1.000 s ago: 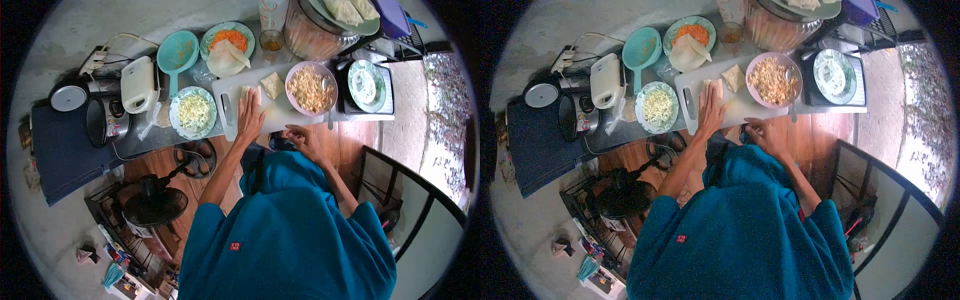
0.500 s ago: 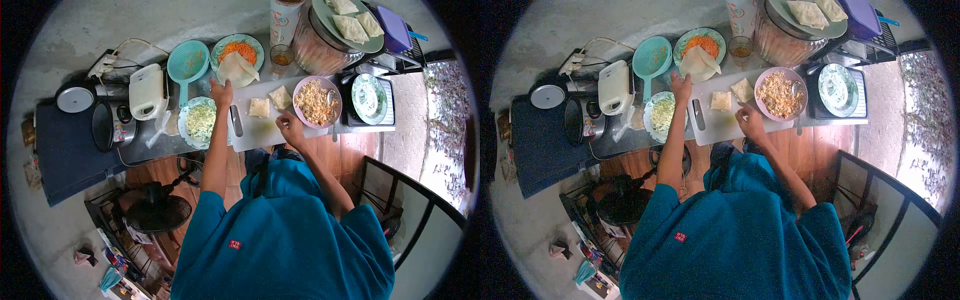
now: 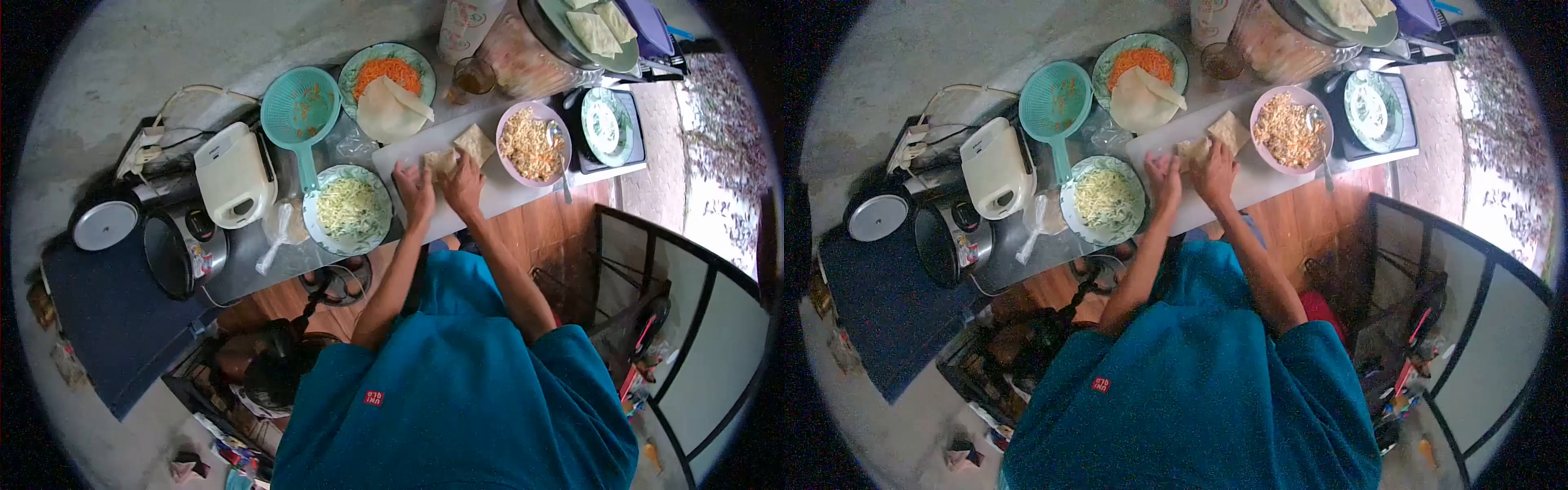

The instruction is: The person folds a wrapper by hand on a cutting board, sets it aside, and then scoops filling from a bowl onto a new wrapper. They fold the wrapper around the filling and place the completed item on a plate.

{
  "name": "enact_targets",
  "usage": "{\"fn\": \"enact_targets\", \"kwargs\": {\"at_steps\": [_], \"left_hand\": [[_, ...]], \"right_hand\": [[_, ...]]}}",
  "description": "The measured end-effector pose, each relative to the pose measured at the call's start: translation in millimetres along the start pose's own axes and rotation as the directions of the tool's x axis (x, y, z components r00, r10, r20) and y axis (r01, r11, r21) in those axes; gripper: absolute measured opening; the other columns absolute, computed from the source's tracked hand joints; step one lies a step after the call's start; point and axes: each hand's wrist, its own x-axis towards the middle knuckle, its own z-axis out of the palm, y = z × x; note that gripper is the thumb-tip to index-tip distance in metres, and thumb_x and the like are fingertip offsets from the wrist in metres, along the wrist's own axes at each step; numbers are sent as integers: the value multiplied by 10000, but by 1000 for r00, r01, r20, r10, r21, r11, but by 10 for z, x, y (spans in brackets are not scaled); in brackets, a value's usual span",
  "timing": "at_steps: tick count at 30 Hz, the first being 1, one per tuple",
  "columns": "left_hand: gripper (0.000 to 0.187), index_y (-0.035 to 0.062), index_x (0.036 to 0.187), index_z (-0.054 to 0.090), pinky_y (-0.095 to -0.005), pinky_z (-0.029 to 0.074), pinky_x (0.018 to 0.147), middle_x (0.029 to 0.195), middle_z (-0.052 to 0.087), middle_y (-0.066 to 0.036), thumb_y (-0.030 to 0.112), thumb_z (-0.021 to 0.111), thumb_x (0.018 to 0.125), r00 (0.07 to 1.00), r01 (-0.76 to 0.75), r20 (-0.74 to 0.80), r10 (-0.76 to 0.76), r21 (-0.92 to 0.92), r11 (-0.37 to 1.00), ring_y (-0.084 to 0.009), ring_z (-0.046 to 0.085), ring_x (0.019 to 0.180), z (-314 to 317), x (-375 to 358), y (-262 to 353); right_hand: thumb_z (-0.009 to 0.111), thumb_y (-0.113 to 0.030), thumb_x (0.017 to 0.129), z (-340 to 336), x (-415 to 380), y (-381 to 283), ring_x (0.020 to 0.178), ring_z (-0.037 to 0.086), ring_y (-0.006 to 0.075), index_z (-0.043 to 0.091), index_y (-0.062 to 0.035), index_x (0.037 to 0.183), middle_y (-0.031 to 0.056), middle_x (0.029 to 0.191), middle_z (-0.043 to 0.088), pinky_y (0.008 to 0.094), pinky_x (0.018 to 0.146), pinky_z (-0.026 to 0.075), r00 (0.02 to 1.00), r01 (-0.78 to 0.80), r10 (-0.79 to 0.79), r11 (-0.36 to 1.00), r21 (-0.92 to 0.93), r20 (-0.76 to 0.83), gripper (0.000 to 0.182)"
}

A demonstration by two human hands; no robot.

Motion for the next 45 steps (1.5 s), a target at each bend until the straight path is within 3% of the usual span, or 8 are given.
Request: {"fn": "enact_targets", "kwargs": {"at_steps": [4,11,21,30,33,39,41,45], "left_hand": [[660,-21,1413,250,-420,389,1020,1306,479,-241,144,591,873,993,-119,13,119,110,987,-346,498,1198,20,-96,-291],[667,-32,1419,222,-405,376,1053,1365,445,-255,97,574,867,989,-52,139,49,18,998,-347,465,1250,-39,-94,-196],[727,49,1475,140,-417,303,1093,1424,396,-209,174,556,892,966,67,254,-45,-79,995,-297,398,1312,-98,-153,-88],[714,14,1464,163,-395,299,1098,1437,383,-201,181,559,894,975,74,222,-25,-214,974,-283,386,1322,83,-79,116],[704,15,1454,181,-394,309,1089,1428,388,-194,190,567,891,976,89,215,-36,-238,967,-278,394,1309,163,6,187],[635,11,1412,271,-383,367,1035,1343,439,-193,150,585,879,983,67,177,-44,-123,990,-278,451,1228,8,87,97],[610,-3,1396,304,-380,400,1011,1316,451,-209,95,591,866,986,11,167,1,-70,997,-288,479,1194,-142,54,95],[556,7,1373,341,-368,370,1023,1284,471,-165,171,589,904,979,42,205,-13,-138,990,-255,481,1181,-361,-39,145]], "right_hand": [[736,-212,745,35,77,-89,1061,568,309,493,-98,1287,140,1100,602,466,862,404,1000,-16,16,1000,9,-23,606],[726,-114,742,15,244,-79,922,621,362,498,-65,1273,218,1033,613,442,814,506,1000,16,-18,990,143,18,580],[728,-150,753,4,316,-19,1030,626,308,490,-162,1310,148,1118,643,476,866,401,985,-94,68,983,161,161,606],[697,-130,758,42,488,-30,1009,635,292,483,-183,1320,131,1114,647,447,852,398,994,33,-44,992,119,95,603],[677,-85,731,15,525,-21,953,658,364,530,-97,1283,206,1045,669,445,845,514,990,138,-137,985,101,-14,571],[652,-78,769,-101,538,-224,1014,624,364,561,-45,1239,208,1085,643,430,879,497,975,197,-191,980,42,-111,480],[675,-123,778,-33,653,-276,1114,532,351,556,-86,1250,172,1159,595,464,922,390,988,154,-151,979,131,-33,488],[707,-177,764,217,1096,-552,1106,525,347,500,-73,1305,160,1142,592,460,937,378,922,379,-382,924,-56,-57,588]]}}
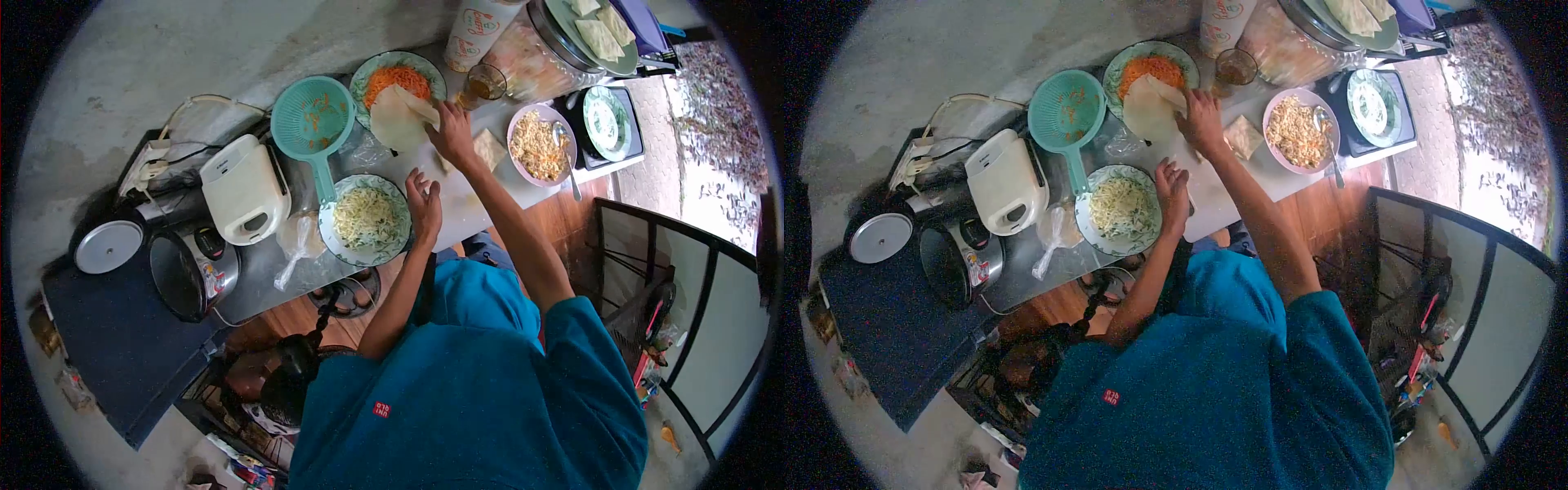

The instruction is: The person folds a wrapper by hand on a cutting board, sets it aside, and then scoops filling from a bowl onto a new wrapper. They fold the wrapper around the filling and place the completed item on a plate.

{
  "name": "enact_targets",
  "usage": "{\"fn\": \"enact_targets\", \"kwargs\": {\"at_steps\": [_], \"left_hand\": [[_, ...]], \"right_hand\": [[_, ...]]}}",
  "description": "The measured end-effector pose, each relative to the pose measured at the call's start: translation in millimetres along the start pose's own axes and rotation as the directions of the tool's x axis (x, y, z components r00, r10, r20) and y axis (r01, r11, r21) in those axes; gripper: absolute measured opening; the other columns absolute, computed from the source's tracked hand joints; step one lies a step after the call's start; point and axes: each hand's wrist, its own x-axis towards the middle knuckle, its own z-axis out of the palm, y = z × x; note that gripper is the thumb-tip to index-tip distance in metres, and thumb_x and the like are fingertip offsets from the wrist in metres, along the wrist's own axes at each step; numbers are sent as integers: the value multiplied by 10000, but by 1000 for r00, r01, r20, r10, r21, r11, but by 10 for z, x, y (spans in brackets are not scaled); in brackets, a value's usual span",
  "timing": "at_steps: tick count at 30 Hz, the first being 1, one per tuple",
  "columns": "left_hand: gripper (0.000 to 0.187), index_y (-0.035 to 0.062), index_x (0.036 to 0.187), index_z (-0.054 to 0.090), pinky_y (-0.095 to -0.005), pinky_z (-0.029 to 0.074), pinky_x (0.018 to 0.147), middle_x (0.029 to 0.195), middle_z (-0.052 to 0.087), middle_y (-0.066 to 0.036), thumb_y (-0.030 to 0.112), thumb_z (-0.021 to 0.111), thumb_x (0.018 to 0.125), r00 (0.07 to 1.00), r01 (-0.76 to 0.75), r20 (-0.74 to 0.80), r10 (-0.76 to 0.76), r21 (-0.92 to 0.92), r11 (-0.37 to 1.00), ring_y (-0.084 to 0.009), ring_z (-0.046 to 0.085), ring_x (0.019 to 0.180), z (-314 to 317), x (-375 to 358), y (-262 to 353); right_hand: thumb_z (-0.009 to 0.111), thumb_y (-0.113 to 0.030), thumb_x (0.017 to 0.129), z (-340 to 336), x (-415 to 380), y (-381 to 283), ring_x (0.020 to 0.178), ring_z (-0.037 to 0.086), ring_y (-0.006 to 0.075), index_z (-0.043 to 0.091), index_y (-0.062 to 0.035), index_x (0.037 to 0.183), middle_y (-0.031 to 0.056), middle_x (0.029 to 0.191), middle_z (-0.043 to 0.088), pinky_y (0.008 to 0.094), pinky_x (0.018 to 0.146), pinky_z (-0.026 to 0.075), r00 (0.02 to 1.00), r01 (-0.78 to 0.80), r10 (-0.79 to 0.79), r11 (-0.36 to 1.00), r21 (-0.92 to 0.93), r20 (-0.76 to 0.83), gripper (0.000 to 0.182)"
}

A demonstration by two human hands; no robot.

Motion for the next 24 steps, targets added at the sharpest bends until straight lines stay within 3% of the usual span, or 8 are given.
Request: {"fn": "enact_targets", "kwargs": {"at_steps": [12,15,16,19,20,21,23,24], "left_hand": [[354,-18,1219,529,-316,448,948,1166,600,-118,182,607,938,989,-146,-10,145,-57,988,-193,578,1071,-386,-104,-18],[460,1,1318,434,-320,441,931,1206,580,-129,171,610,929,992,-127,-45,122,-139,982,-196,553,1100,-402,-10,111],[538,14,1382,368,-324,421,963,1239,556,-146,193,606,933,991,-129,-65,120,-168,977,-204,529,1152,-402,71,146],[679,18,1454,259,-379,368,1039,1302,518,-164,399,538,967,995,-21,-99,-17,-376,927,-249,486,1221,-325,301,343],[679,18,1454,259,-379,368,1039,1302,518,-164,399,538,967,996,-21,-92,-15,-379,925,-249,486,1221,-327,346,390],[745,22,1471,223,-400,343,1062,1344,488,-172,500,477,960,996,75,81,-40,-489,869,-271,459,1256,-334,381,430],[864,25,1477,226,-445,293,1100,1417,436,-201,681,341,926,923,313,375,-89,-597,739,-322,416,1310,-279,388,557],[864,25,1477,226,-445,293,1100,1417,436,-201,681,341,926,925,310,370,-87,-602,736,-322,416,1310,-238,330,627]], "right_hand": [[640,-170,789,31,392,-61,883,631,369,566,-92,1197,179,964,667,519,861,410,995,-90,97,985,-148,39,421],[639,-125,795,-257,298,-284,827,642,399,537,-61,1244,208,950,666,465,708,521,994,69,-46,966,249,-96,465],[672,-110,773,-385,262,-404,852,639,411,533,-55,1248,226,982,658,470,769,523,997,20,4,952,307,-77,498],[676,-63,788,-851,99,-764,812,667,319,529,-41,1256,174,936,654,407,765,542,999,16,0,879,477,-33,491],[653,-31,824,-980,38,-848,821,636,218,524,-47,1281,104,907,616,340,780,534,998,-54,37,803,594,40,476],[629,2,860,-1094,-22,-925,829,605,118,518,-52,1307,33,879,577,274,794,526,991,-128,62,708,694,119,464],[624,1,865,-1354,-167,-1039,860,589,99,514,-51,1313,17,893,554,254,808,512,987,-162,88,621,767,137,464],[619,0,871,-1450,-254,-1043,890,572,80,509,-51,1320,1,907,531,234,822,497,981,-194,109,522,831,161,465]]}}
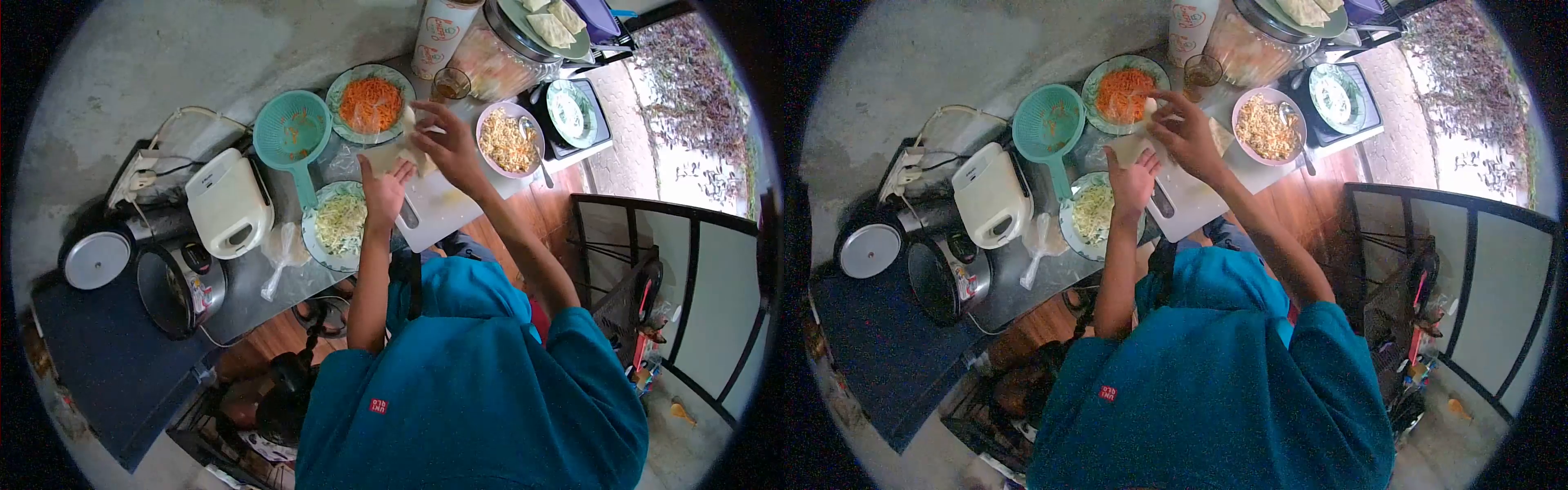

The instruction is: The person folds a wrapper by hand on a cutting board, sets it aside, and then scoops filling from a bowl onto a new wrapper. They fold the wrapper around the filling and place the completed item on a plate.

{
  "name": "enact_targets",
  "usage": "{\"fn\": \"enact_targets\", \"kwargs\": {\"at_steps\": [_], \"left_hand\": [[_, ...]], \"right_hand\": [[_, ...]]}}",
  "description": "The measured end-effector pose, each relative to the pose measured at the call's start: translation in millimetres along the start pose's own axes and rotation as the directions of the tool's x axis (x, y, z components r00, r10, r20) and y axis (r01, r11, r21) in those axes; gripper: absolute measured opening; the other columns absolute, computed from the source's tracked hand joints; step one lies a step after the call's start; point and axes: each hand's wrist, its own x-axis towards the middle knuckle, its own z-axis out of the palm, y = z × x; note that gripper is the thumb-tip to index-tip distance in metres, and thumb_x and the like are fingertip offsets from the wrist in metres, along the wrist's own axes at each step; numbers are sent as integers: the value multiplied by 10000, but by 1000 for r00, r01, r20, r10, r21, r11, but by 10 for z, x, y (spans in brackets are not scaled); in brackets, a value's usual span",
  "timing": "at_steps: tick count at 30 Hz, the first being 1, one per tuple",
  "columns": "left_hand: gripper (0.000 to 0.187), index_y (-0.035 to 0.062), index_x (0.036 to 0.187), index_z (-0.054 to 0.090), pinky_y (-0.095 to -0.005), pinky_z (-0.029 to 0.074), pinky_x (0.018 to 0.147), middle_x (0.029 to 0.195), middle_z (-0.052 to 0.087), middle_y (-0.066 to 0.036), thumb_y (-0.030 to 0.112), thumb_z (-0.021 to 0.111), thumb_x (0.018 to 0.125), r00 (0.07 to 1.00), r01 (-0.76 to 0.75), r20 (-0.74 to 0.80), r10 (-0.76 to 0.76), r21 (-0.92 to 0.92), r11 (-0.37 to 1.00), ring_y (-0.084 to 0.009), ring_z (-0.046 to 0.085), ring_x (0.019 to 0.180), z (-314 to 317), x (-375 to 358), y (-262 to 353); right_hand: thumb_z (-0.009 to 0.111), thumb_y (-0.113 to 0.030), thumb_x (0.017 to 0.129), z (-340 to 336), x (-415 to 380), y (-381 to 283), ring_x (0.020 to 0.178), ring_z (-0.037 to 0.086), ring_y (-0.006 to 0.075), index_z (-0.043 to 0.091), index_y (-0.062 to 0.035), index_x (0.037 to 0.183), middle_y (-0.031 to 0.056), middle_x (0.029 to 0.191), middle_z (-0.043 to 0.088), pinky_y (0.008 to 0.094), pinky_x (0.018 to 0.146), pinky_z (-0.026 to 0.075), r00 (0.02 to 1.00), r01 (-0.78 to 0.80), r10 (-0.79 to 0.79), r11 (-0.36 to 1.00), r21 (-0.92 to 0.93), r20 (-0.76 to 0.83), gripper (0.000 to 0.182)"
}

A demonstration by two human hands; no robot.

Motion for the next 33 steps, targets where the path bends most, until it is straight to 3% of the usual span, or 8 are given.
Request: {"fn": "enact_targets", "kwargs": {"at_steps": [2,6,8,9,11,19,26,33], "left_hand": [[769,51,1458,313,-424,383,1036,1374,486,-198,633,333,956,1000,-8,-1,8,-301,954,-315,476,1260,111,-117,-48],[597,86,1429,395,-364,478,926,1265,568,-166,486,437,988,986,108,156,-54,-358,928,-271,569,1136,-20,-370,-118],[506,71,1410,421,-397,507,926,1171,602,-149,269,560,965,996,-68,76,53,209,976,-262,573,1135,4,-484,-219],[525,70,1389,455,-315,531,852,1101,608,-102,65,629,894,999,-30,45,23,157,987,-198,604,1042,68,-568,-254],[484,62,1355,495,-282,511,843,1083,622,-87,75,638,893,997,-72,7,73,309,949,-165,604,1007,-71,-651,-493],[365,-14,1249,570,-233,489,852,1093,664,-94,37,628,892,997,-72,27,68,532,844,-102,617,958,8,-1326,-948],[323,13,1233,598,-198,486,749,1019,687,-89,63,626,916,915,-144,-198,353,655,742,-85,614,892,85,-1375,-1257],[287,15,1202,624,-178,439,632,952,708,-73,69,627,920,859,-260,-87,504,774,577,-39,565,760,363,-1536,-1279]], "right_hand": [[627,-14,868,-194,-237,-22,907,558,71,506,-52,1329,15,948,532,225,820,483,997,-71,72,997,40,-3,477],[617,-43,878,-616,-696,183,908,563,94,473,-68,1363,38,986,546,229,805,480,981,-195,193,979,58,33,507],[613,-61,890,-736,-901,360,908,555,85,458,-76,1385,23,1005,537,219,794,475,965,-258,252,961,98,75,518],[613,-77,898,-783,-983,437,946,561,107,426,-84,1407,40,1043,549,243,824,475,925,-379,371,915,139,80,543],[615,-119,911,-945,-1113,802,1097,559,197,326,-108,1467,115,1205,568,318,923,461,827,-563,539,785,261,162,627],[598,-34,838,-1225,-1287,1131,1156,536,250,334,-123,1478,212,1285,535,337,967,449,527,-793,554,592,140,645,698],[662,19,816,-1353,-1150,1147,1075,555,162,424,-75,1421,81,1211,590,303,952,447,700,-461,380,887,-24,604,657],[714,-67,815,-1485,-1028,758,1078,507,150,475,-77,1392,56,1188,582,298,969,414,596,-421,419,889,-178,685,624]]}}
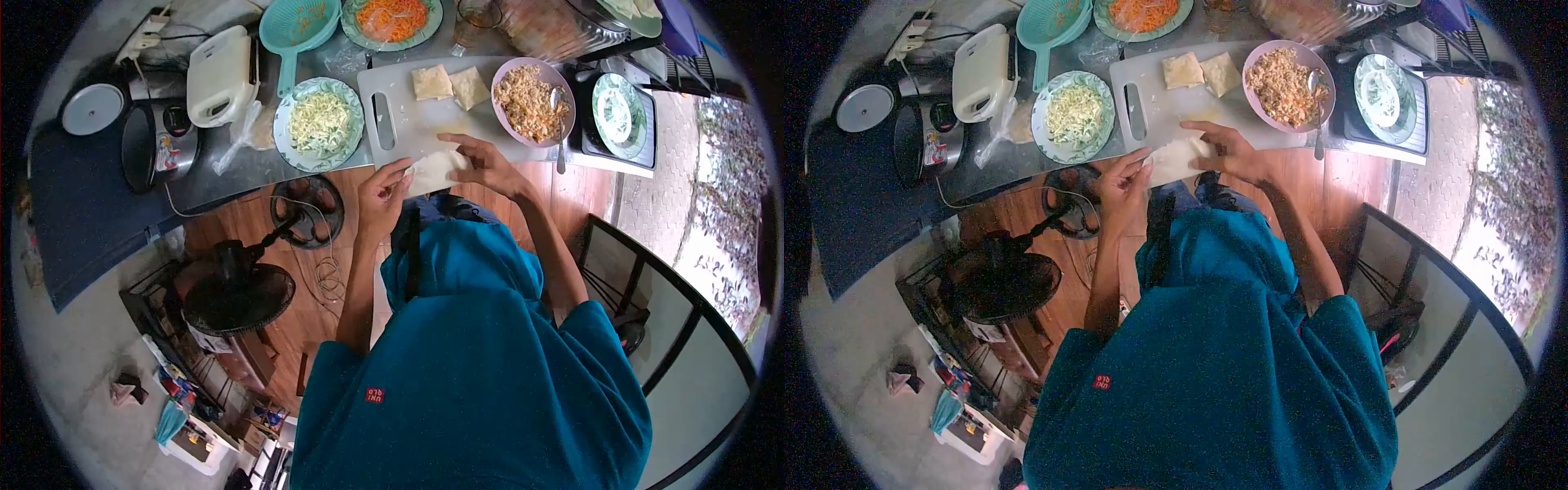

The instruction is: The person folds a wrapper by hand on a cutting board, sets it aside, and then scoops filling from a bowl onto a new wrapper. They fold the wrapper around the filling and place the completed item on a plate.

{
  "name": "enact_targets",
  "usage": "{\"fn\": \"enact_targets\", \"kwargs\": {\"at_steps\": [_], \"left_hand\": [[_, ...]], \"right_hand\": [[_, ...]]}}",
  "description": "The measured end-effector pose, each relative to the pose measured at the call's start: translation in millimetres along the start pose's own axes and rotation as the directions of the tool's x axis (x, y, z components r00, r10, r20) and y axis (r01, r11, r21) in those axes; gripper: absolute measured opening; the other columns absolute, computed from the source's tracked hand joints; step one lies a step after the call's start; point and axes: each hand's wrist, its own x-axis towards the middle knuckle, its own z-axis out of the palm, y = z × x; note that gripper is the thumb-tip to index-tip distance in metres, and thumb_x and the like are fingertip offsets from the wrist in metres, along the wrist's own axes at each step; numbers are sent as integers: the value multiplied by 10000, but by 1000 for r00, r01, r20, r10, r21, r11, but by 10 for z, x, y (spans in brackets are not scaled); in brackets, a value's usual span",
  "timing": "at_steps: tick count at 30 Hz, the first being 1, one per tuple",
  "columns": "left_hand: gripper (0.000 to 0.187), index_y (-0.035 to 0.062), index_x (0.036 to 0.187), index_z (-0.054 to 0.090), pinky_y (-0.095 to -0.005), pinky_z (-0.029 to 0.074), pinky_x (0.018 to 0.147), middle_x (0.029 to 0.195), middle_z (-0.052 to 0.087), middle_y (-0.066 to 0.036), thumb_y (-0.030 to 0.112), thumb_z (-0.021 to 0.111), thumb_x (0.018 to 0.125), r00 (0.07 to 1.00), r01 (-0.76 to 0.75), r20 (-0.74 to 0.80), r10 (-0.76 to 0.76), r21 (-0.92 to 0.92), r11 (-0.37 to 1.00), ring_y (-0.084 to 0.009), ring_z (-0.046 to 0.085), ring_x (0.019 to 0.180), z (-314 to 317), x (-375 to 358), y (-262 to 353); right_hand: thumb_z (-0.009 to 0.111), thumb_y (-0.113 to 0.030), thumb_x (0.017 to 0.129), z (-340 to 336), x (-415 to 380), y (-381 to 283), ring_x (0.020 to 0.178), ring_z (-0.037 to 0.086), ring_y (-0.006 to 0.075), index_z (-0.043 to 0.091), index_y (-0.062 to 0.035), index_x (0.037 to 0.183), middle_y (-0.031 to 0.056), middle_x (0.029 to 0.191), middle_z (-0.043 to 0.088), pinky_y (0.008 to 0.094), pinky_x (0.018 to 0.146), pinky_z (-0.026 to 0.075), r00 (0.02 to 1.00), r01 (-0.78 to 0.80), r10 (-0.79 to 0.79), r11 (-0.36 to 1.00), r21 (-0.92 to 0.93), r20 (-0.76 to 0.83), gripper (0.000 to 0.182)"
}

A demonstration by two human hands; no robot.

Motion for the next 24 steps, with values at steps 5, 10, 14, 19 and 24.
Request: {"fn": "enact_targets", "kwargs": {"at_steps": [5,10,14,19,24], "left_hand": [[264,21,1176,638,-204,450,626,905,709,-64,78,615,920,998,52,35,-56,105,993,-41,567,732,-107,83,-167],[266,25,1170,640,-271,488,630,862,703,-123,54,588,910,985,-104,-91,146,367,925,-138,616,673,20,781,-458],[336,9,1193,600,-396,496,804,1016,658,-192,6,576,859,934,-212,-108,340,600,771,-326,624,881,143,889,-687],[369,-7,1195,558,-485,392,969,1140,579,-187,65,610,838,915,-185,-59,399,818,545,-370,515,1104,165,664,-867],[449,32,1264,532,-499,365,953,1126,579,-167,130,626,836,922,-71,-140,360,856,513,-361,486,1117,202,753,-942]], "right_hand": [[752,-125,787,-40,100,49,1003,523,124,533,-76,1345,39,1074,626,294,900,436,993,100,-111,972,-215,-40,602],[747,-118,742,-277,767,414,874,666,266,575,-72,1269,159,957,691,377,794,525,938,-51,-124,873,-484,-322,557],[687,-96,760,-320,974,558,794,662,370,602,-79,1220,187,863,680,427,726,535,847,-36,-299,793,-609,-440,468],[678,-100,777,-309,969,583,815,664,377,609,-96,1203,188,881,685,441,730,538,796,-69,-346,765,-641,-497,432],[681,-79,782,-429,969,566,825,675,360,596,-84,1205,191,926,689,433,736,538,740,-20,-421,765,-644,-524,431]]}}
